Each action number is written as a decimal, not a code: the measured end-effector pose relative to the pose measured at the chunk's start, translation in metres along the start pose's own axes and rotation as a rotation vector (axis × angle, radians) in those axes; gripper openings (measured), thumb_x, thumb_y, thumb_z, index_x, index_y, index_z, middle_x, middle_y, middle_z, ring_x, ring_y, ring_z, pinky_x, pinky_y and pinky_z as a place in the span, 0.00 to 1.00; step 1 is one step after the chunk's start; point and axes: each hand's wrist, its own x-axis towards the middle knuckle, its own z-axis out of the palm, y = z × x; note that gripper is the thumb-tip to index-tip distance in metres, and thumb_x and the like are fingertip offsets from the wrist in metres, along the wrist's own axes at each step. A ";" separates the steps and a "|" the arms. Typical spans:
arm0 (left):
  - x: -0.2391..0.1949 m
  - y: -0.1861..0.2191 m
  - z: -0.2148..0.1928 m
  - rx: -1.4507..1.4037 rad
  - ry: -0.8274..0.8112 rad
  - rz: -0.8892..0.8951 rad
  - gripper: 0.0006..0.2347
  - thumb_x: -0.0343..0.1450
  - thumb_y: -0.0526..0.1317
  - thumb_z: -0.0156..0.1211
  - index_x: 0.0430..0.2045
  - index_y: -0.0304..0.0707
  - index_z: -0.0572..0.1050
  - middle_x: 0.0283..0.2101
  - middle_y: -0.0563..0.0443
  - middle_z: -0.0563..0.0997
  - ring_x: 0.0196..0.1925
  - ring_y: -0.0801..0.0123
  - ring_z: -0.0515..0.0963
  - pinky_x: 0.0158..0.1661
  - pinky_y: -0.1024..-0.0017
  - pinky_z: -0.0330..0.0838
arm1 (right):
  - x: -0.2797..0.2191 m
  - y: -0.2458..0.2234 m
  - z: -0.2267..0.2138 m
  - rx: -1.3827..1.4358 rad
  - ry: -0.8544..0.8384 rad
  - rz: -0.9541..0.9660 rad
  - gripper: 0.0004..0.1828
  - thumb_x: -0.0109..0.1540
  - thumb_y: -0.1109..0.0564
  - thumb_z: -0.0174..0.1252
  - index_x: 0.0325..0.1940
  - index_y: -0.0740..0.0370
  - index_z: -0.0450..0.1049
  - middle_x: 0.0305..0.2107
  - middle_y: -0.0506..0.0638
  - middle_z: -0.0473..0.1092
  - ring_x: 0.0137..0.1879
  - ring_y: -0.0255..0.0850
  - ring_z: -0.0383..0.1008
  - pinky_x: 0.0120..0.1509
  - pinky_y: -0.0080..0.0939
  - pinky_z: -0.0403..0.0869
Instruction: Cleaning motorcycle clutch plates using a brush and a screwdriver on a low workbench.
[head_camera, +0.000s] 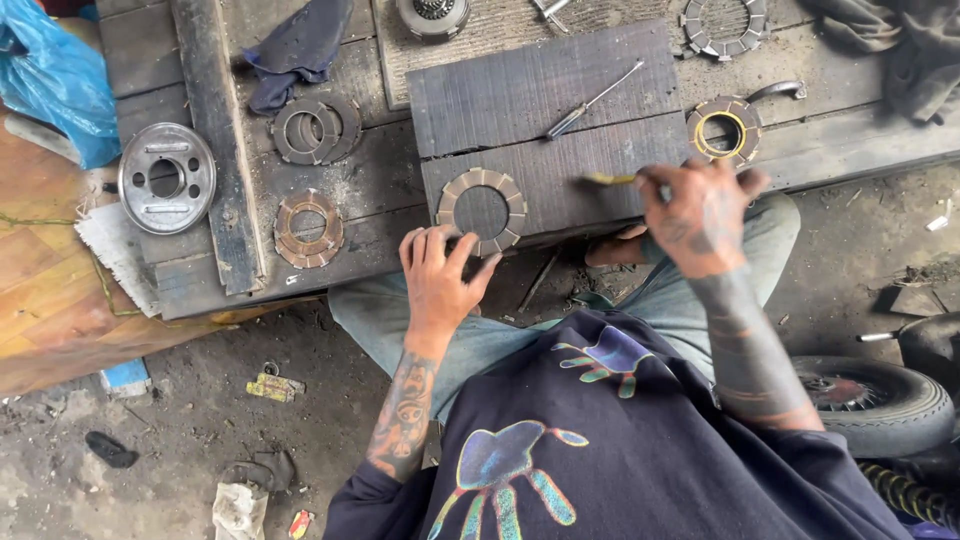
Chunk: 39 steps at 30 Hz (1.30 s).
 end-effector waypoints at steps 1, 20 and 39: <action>0.003 -0.001 -0.003 0.003 -0.004 -0.001 0.16 0.65 0.56 0.71 0.36 0.47 0.79 0.41 0.50 0.72 0.47 0.57 0.76 0.59 0.54 0.65 | 0.006 -0.006 0.000 0.004 -0.003 0.000 0.09 0.68 0.43 0.61 0.47 0.40 0.84 0.31 0.52 0.75 0.49 0.50 0.73 0.64 0.65 0.50; 0.020 0.000 -0.006 -0.326 -0.147 0.001 0.09 0.68 0.43 0.70 0.38 0.44 0.83 0.39 0.49 0.78 0.51 0.57 0.77 0.61 0.56 0.64 | 0.035 -0.078 -0.021 0.152 -0.122 -0.201 0.05 0.62 0.46 0.63 0.39 0.41 0.83 0.27 0.44 0.73 0.43 0.45 0.70 0.59 0.58 0.57; 0.017 0.021 0.022 -0.191 0.005 -0.098 0.09 0.69 0.46 0.71 0.38 0.48 0.83 0.36 0.55 0.77 0.46 0.67 0.78 0.56 0.61 0.69 | 0.043 -0.093 -0.026 0.216 -0.185 -0.130 0.06 0.60 0.48 0.63 0.40 0.42 0.84 0.27 0.44 0.74 0.43 0.46 0.71 0.61 0.62 0.60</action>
